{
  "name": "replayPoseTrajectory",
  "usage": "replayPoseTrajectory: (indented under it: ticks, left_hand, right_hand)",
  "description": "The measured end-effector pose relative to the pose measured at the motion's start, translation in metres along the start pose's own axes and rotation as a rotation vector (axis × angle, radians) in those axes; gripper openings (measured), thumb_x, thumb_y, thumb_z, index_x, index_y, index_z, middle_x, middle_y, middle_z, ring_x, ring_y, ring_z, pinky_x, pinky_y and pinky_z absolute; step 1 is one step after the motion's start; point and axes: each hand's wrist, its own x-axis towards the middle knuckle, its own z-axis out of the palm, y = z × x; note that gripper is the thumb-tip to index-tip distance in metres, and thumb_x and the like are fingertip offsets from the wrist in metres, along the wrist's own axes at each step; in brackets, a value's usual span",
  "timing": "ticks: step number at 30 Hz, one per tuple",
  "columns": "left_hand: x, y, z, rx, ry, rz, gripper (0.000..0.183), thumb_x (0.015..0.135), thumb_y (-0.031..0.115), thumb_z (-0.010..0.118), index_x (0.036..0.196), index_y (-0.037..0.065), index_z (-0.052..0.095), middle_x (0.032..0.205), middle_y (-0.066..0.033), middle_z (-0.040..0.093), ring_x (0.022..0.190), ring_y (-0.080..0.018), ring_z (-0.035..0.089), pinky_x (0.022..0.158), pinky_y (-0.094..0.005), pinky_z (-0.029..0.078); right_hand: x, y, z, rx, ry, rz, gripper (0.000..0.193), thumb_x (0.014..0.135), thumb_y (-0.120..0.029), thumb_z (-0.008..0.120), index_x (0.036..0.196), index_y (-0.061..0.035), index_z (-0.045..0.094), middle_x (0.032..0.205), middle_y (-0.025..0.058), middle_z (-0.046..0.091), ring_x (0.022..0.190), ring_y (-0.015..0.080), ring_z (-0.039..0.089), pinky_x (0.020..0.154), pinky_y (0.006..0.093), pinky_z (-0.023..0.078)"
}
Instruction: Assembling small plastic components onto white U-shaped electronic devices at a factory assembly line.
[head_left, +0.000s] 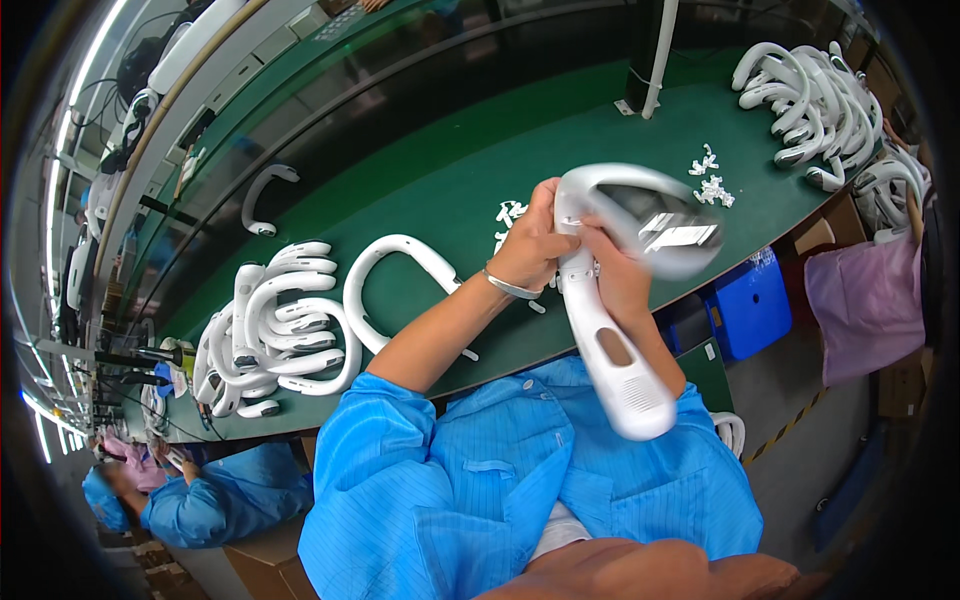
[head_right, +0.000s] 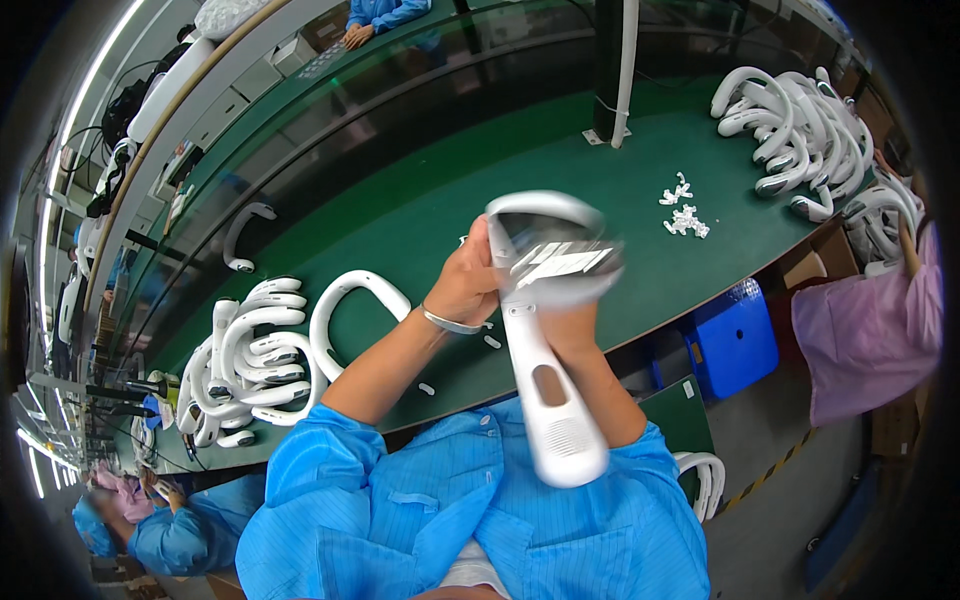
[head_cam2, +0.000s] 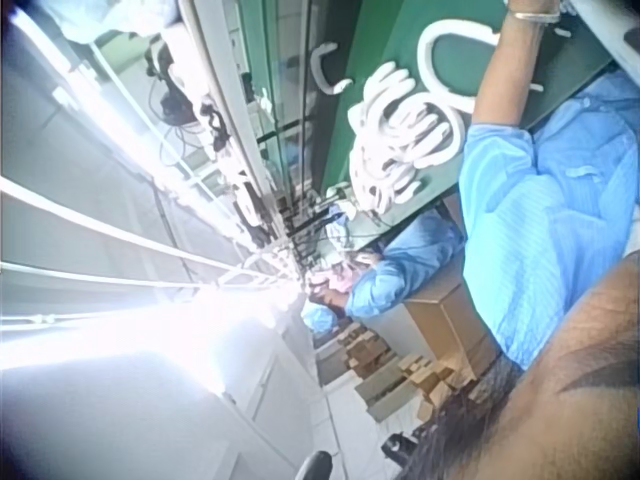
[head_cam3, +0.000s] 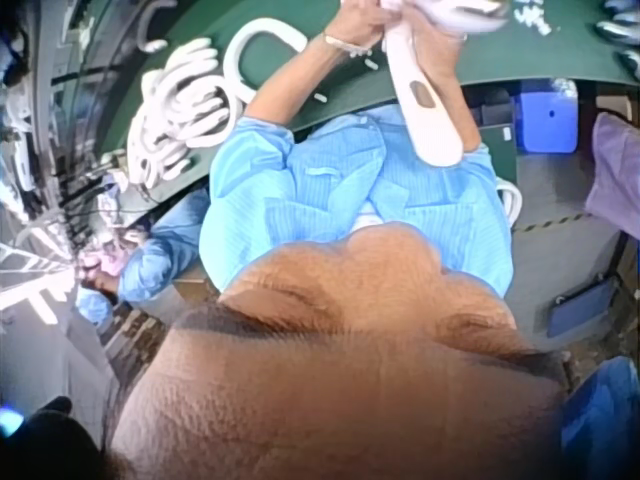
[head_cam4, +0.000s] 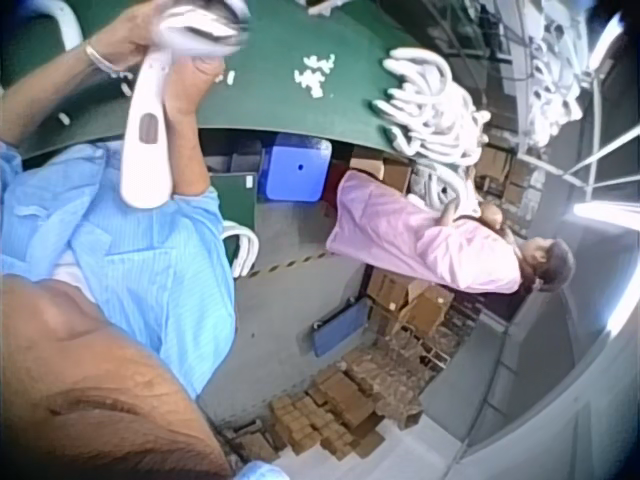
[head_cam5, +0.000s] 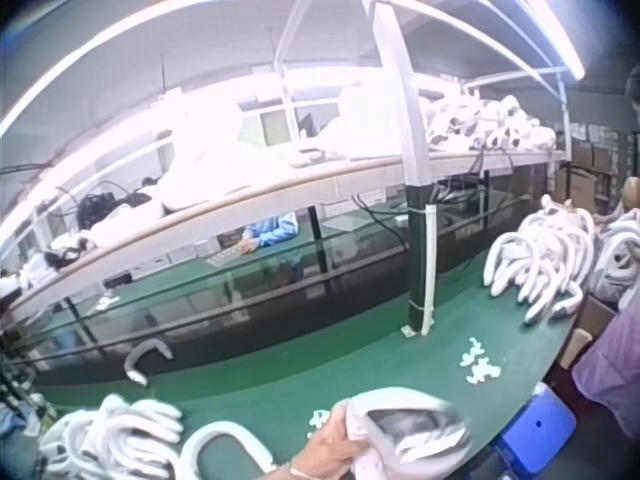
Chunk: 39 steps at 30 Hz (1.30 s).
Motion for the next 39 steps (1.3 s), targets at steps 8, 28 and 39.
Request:
replayPoseTrajectory:
  ticks: [8,28,39]
  left_hand:
    - [-0.003,-0.018,-0.009,0.122,0.009,0.14,0.05,0.082,0.004,0.062,0.128,0.003,0.04,0.114,-0.0084,0.053,0.103,-0.0187,0.055,0.091,-0.0366,0.047]
    - [-0.009,-0.025,-0.002,0.528,0.05,0.119,0.034,0.093,0.013,0.048,0.124,-0.001,0.044,0.101,-0.0093,0.06,0.081,-0.0124,0.061,0.068,-0.0251,0.052]
    - [-0.003,-0.027,0.004,0.192,0.02,-0.044,0.034,0.093,0.008,0.047,0.125,-0.002,0.045,0.105,-0.0144,0.059,0.086,-0.0205,0.063,0.073,-0.0303,0.054]
  right_hand:
    - [-0.011,0.008,0.001,-0.011,0.142,0.029,0.014,0.078,0.005,0.06,0.09,-0.0003,0.064,0.099,0.0077,0.063,0.082,0.0126,0.059,0.065,0.0222,0.048]
    - [0.002,0.047,-0.081,-0.015,-0.054,0.21,0.047,0.08,-0.003,0.062,0.125,-0.0021,0.051,0.092,0.0051,0.06,0.075,0.0091,0.055,0.066,0.0236,0.048]
    - [0.016,-0.026,-0.05,-0.392,-0.319,0.367,0.041,0.078,0.001,0.061,0.118,0.0021,0.053,0.089,0.0081,0.063,0.068,0.0087,0.059,0.06,0.0207,0.048]
